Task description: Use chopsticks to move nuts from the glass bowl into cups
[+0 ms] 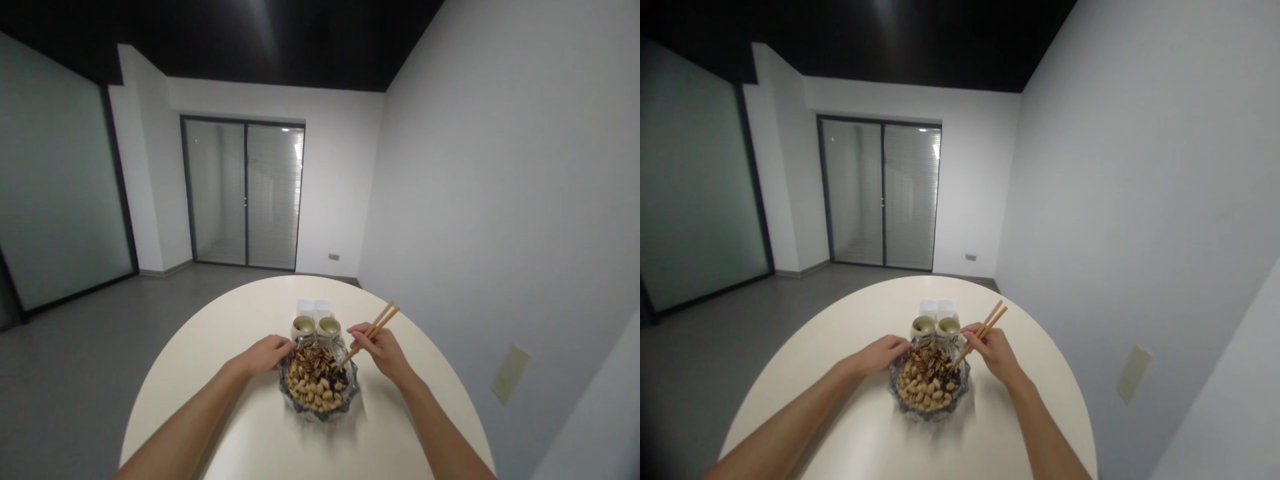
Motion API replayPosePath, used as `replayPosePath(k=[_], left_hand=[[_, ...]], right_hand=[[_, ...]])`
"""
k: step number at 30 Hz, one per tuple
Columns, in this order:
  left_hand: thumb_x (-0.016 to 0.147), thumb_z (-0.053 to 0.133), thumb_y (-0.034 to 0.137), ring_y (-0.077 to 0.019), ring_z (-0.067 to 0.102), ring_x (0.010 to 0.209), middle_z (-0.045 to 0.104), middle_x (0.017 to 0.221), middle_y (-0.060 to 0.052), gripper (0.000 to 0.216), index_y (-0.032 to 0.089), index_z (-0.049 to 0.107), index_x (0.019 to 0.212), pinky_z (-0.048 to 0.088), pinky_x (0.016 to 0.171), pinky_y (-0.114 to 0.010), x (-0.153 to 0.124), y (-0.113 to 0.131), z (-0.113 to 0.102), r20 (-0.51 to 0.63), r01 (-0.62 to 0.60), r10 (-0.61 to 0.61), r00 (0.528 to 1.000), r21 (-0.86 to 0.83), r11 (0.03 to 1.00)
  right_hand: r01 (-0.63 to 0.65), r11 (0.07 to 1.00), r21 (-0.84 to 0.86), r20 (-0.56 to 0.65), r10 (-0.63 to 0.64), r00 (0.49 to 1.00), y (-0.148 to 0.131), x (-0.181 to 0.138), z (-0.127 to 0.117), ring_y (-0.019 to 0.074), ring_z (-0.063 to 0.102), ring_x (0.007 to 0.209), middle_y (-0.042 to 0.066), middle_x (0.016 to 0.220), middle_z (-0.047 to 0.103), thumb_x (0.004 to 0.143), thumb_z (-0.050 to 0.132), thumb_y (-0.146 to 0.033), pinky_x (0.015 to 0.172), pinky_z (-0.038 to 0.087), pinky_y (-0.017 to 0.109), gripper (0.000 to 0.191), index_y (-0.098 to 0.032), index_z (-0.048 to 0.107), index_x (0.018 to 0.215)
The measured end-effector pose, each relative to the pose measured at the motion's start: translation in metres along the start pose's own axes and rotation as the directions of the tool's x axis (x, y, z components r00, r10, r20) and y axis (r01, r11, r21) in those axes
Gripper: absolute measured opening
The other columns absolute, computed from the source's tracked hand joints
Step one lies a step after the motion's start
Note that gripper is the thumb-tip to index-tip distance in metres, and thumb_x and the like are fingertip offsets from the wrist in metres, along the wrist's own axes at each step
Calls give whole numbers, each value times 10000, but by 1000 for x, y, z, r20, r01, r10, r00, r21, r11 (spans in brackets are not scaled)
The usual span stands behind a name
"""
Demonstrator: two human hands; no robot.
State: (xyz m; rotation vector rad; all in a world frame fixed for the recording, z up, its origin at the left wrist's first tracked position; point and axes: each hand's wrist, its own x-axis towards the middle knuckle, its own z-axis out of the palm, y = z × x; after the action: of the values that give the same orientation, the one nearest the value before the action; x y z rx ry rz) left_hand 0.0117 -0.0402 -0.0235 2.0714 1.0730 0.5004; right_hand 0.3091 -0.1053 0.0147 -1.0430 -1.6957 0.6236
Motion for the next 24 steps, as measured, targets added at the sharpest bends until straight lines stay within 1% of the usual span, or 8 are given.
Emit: replayPosePath(k=[3,8,13,17,21,24], left_hand=[[854,321,687,-163,527,611,600,712,-49,668,117,670,861,427,516,-239,-1,2,-1,7,-6,6,1000,19,1000],[864,321,666,-156,523,602,621,723,-50,652,118,674,852,420,531,-239,0,1,-1,-1,-12,12,1000,37,999],[868,337,651,-162,534,636,618,727,-48,627,122,672,834,419,534,-231,2,-4,0,-12,-24,24,1000,25,999],[869,322,667,-159,530,619,605,712,-44,648,121,670,842,418,521,-232,3,-6,0,1,-28,28,1000,20,999],[863,319,676,-163,530,630,608,726,-52,660,118,671,845,422,519,-234,3,-7,1,-9,-20,20,1000,25,999],[858,329,670,-170,538,664,618,760,-61,651,118,674,866,426,517,-228,2,-6,1,-4,-10,10,1000,5,1000]], right_hand=[[13,1000,16,-44,-12,999,1,1,-2,204,698,640,48,686,724,856,619,-500,628,573,300,343,-179,730,903],[47,997,66,-173,-35,984,2,3,-3,210,714,648,47,677,736,853,619,-511,649,588,314,350,-183,715,925],[100,994,49,-339,-77,938,6,4,6,218,723,679,56,696,745,864,605,-513,671,588,321,346,-183,708,885],[129,991,19,-436,-108,893,8,5,21,226,726,725,59,740,755,882,596,-480,721,580,346,317,-185,710,899],[165,986,-25,-476,-157,865,9,8,37,233,714,778,59,792,757,878,610,-451,780,563,376,279,-200,729,856],[192,981,-17,-464,-178,868,10,11,48,231,699,822,54,830,757,871,622,-431,808,553,377,251,-214,741,830]])
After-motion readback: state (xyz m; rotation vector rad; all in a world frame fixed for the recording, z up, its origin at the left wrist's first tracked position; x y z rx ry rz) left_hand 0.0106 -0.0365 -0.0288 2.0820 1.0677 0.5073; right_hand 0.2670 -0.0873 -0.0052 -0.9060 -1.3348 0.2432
